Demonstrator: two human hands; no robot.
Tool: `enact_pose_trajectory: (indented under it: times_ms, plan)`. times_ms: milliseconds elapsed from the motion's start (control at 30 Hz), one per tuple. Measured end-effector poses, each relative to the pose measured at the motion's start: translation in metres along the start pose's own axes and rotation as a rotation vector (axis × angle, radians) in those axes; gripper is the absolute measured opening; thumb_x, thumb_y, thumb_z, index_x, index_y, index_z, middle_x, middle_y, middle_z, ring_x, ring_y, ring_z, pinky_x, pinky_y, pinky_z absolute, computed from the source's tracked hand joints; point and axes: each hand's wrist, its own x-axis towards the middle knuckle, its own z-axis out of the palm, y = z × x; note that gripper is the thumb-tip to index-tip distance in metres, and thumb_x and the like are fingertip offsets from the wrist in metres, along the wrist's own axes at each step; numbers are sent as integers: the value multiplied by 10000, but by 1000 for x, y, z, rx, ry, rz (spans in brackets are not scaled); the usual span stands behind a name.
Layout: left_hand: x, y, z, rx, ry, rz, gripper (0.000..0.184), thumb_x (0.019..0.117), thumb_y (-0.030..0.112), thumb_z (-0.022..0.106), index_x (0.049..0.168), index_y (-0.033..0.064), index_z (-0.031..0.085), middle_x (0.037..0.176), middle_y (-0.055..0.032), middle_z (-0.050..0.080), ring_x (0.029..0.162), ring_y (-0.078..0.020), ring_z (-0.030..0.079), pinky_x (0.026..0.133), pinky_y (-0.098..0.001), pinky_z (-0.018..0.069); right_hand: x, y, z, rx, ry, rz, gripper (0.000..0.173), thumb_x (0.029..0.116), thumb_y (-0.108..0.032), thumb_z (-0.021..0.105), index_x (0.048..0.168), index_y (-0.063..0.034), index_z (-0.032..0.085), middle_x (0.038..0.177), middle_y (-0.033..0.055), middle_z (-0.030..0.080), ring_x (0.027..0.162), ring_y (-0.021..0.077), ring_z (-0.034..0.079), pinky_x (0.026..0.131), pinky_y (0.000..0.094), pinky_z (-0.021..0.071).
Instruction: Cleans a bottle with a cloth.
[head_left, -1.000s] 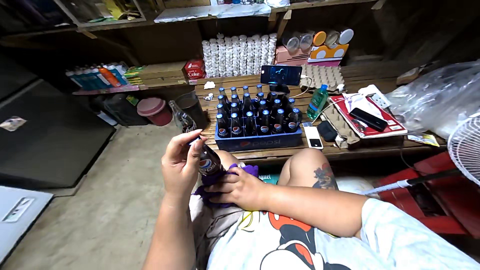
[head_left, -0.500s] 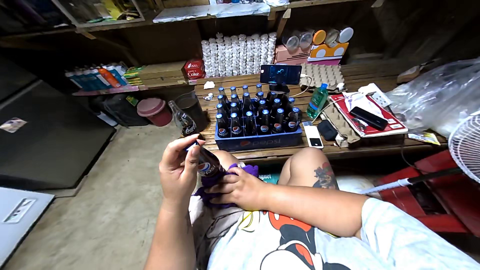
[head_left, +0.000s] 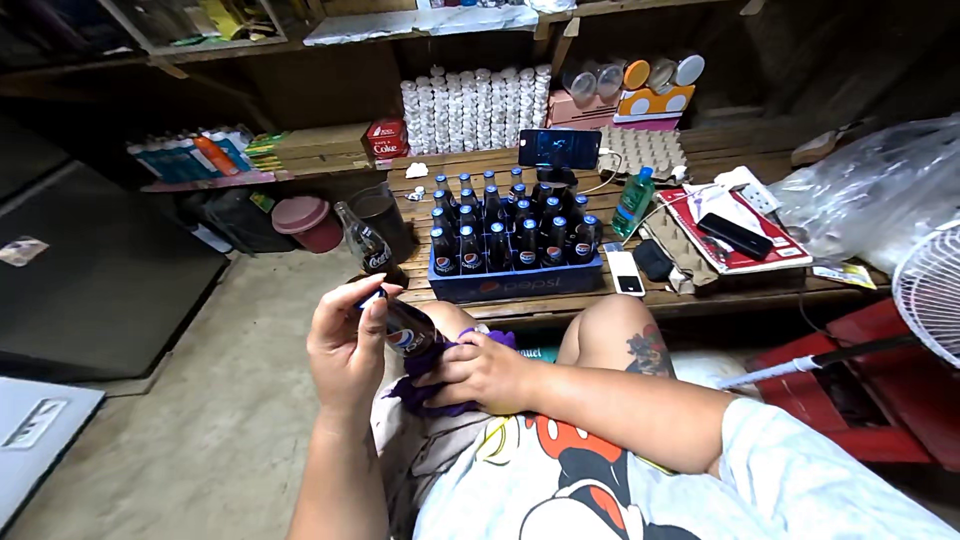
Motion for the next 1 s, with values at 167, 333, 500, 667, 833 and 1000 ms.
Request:
enact_pose_trajectory:
  times_ms: [167,333,500,667,833,1000]
  plan:
    - [-3,2,-8,-66,-11,-41,210,1042,367,576,1223,287,648,1117,103,739,1004,-64,709,906,-248,582,-4,11,-12,111,-50,89,324,809,-85,738,1093,-235,781,1273,5,693,1273,285,581,976,546,490]
    - [-16,11,-1,-148,-34,-51,240,1071,386,498,1250,294,628,1148,103,711,1068,-56,668,955,-241,541,-8,29,-21,303,60,559,287,833,-93,731,1118,-81,763,1277,129,673,1247,314,579,1077,493,452]
    - [-36,16,30,-267,177,28,264,1063,425,490,1266,320,623,1085,106,697,989,-61,660,902,-255,545,18,16,-50,712,299,944,554,881,-99,674,1411,-11,543,1416,194,548,1303,222,535,1093,365,448]
    - [-34,13,33,-297,172,253,249,1067,368,487,1139,241,688,955,85,718,901,-74,678,850,-263,556,55,-27,-75,715,403,564,596,956,-283,654,1418,60,501,1406,219,552,1329,218,524,1133,365,428]
    - [-49,1,33,-229,228,261,251,1087,329,447,1083,273,692,970,165,701,890,36,648,804,-142,521,60,-22,-38,565,442,213,755,997,-569,510,1426,53,515,1502,274,460,1407,324,459,1171,474,394]
    - [-51,-7,20,-358,197,322,244,1079,343,450,1048,226,663,868,56,700,856,-121,689,833,-296,571,33,4,-4,517,470,344,513,1004,-308,557,1322,94,584,1372,297,561,1340,331,524,1140,459,418]
